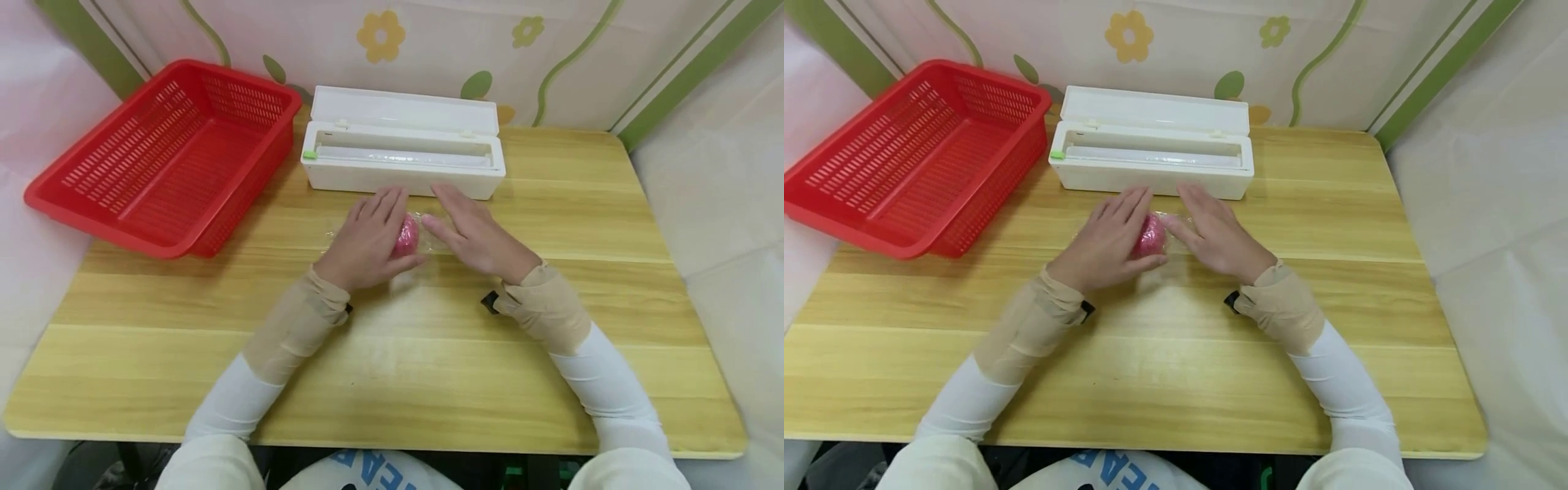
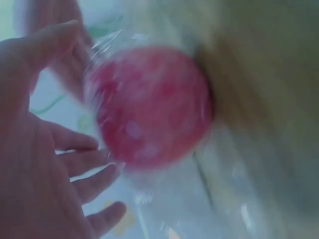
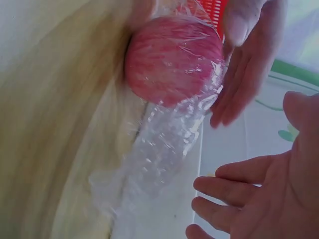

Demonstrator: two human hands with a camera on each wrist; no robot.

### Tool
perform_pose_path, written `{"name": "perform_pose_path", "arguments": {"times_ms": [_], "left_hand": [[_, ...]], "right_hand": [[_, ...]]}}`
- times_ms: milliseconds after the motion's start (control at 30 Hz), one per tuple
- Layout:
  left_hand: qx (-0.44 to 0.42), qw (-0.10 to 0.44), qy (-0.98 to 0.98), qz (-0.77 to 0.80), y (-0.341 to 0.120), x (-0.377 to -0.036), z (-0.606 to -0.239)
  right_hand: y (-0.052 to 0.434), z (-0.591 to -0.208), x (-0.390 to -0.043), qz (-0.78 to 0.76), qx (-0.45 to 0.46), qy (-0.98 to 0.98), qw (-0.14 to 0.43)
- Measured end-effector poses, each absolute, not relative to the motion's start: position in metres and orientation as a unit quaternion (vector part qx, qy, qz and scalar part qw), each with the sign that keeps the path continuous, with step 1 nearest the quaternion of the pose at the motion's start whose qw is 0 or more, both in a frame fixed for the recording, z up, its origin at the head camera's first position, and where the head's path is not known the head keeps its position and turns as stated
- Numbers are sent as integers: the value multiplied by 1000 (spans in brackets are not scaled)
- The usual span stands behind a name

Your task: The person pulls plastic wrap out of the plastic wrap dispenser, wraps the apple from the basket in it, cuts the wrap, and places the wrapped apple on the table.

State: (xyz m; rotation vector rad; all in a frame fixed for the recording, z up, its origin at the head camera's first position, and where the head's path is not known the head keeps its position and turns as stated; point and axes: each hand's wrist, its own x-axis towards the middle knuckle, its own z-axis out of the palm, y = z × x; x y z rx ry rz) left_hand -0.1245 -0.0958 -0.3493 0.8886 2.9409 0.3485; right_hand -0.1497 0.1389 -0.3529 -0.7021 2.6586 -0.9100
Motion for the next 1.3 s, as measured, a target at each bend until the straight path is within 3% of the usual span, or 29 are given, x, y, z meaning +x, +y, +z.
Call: {"name": "perform_pose_path", "arguments": {"times_ms": [267, 467, 767, 1100, 1200, 1300], "left_hand": [[266, 14, 962, 60, -74, -126, -371], [276, 24, 955, 102, -78, -128, -366], [284, 17, 954, 96, -89, -136, -361], [302, -131, 938, 111, -96, -141, -343], [291, -164, 938, 95, -94, -141, -341], [284, -193, 936, 71, -91, -140, -343]], "right_hand": [[134, -370, -154, -299, -256, 911, 122], [143, -377, -171, -335, -241, 903, 118], [160, -378, -187, -383, -167, 891, 176], [162, -361, -188, -549, -21, 812, 197], [158, -358, -185, -582, 19, 795, 170], [153, -358, -181, -607, 41, 786, 107]]}}
